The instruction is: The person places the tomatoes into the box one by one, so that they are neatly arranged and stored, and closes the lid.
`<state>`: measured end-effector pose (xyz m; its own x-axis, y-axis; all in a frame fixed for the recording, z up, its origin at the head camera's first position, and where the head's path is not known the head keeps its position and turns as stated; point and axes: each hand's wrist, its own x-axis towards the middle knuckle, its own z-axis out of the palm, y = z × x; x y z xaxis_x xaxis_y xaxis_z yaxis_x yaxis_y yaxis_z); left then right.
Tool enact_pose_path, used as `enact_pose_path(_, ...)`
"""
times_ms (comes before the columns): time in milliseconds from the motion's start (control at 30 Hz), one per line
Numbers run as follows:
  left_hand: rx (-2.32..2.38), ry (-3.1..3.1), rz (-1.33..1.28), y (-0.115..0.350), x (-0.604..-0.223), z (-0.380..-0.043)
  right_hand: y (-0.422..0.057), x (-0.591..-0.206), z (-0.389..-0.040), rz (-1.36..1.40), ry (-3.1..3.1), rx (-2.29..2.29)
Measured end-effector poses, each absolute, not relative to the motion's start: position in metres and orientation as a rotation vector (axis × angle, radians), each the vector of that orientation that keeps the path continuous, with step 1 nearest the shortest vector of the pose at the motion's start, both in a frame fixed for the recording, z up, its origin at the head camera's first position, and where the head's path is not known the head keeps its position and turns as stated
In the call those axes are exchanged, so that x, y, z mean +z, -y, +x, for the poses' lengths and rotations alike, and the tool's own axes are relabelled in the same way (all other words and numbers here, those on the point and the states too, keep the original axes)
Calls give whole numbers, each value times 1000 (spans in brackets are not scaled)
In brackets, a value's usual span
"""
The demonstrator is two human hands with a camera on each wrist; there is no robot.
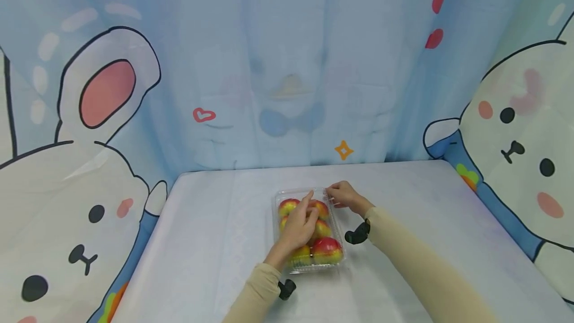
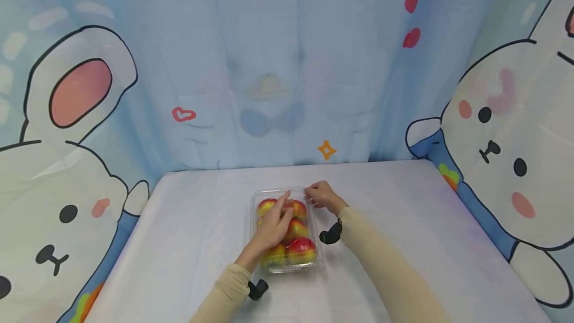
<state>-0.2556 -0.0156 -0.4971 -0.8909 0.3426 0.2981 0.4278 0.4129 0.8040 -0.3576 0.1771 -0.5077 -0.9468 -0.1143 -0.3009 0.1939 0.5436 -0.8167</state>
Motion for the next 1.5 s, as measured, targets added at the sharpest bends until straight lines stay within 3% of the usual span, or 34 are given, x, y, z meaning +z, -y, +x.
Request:
enact_pose_path(633,-1506,2607,-697,14,-502,-256,-183,-509,-347,87,-2422,-1340)
enact_pose_path(967,-1505,2590,-692,15,-501,-255,-197,-506,-305,-114,-2416,-1286)
enact_pose_path(1500,-1524,2610,-675,13,-497,-251,-209,-501,-238,-207,-2320,-1359)
